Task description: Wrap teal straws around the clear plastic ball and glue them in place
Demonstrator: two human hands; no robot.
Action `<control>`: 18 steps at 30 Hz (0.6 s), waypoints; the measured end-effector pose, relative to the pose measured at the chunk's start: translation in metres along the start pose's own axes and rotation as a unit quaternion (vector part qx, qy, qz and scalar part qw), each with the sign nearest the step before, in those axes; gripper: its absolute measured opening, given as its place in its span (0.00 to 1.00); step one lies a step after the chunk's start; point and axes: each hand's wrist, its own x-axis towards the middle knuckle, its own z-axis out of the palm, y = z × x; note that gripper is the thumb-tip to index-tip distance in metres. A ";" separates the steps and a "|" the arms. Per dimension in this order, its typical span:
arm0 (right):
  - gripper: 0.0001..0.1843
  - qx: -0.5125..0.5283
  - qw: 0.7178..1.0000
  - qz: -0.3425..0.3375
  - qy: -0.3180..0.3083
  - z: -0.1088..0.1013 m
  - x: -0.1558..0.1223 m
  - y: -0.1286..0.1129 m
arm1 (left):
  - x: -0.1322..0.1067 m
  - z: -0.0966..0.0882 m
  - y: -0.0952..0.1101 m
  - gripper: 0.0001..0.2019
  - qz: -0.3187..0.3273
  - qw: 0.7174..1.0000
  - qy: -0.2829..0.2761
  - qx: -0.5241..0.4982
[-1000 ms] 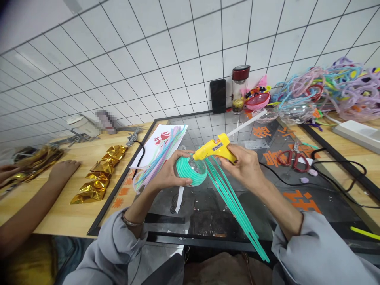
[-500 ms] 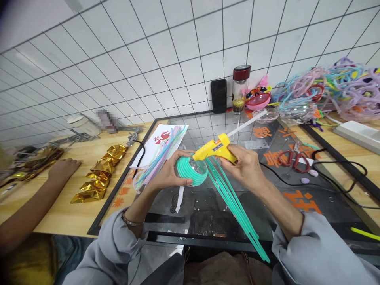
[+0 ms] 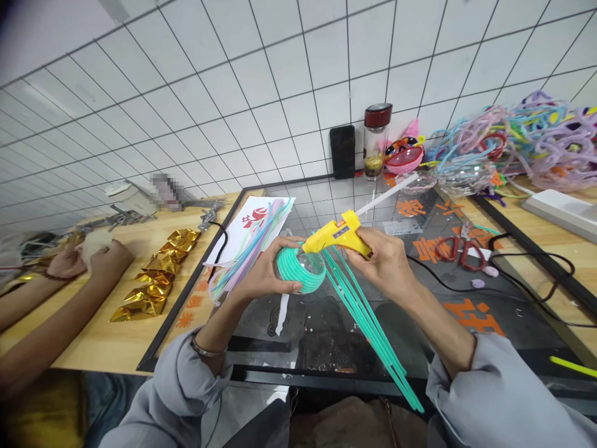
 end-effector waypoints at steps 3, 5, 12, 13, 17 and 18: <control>0.18 0.000 1.000 0.004 -0.001 0.000 0.001 0.000 | 0.000 0.000 -0.001 0.35 0.003 1.000 0.000 -0.001; 0.18 0.000 1.000 0.001 0.005 0.000 0.001 0.000 | 0.000 0.000 -0.001 0.35 0.002 1.000 0.001 -0.002; 0.18 0.004 1.000 0.005 -0.004 -0.001 0.001 -0.001 | -0.001 0.000 0.004 0.34 -0.009 1.000 -0.005 -0.009; 0.18 0.003 1.000 0.003 -0.003 -0.001 0.001 -0.001 | -0.001 0.000 0.004 0.34 -0.009 1.000 -0.005 -0.010; 0.18 -0.003 1.000 -0.004 -0.001 -0.002 0.001 -0.001 | 0.000 0.001 0.004 0.34 -0.008 1.000 -0.004 -0.017; 0.17 -0.004 1.000 -0.005 -0.002 -0.002 0.001 -0.001 | 0.000 0.001 0.004 0.34 -0.010 1.000 -0.003 -0.018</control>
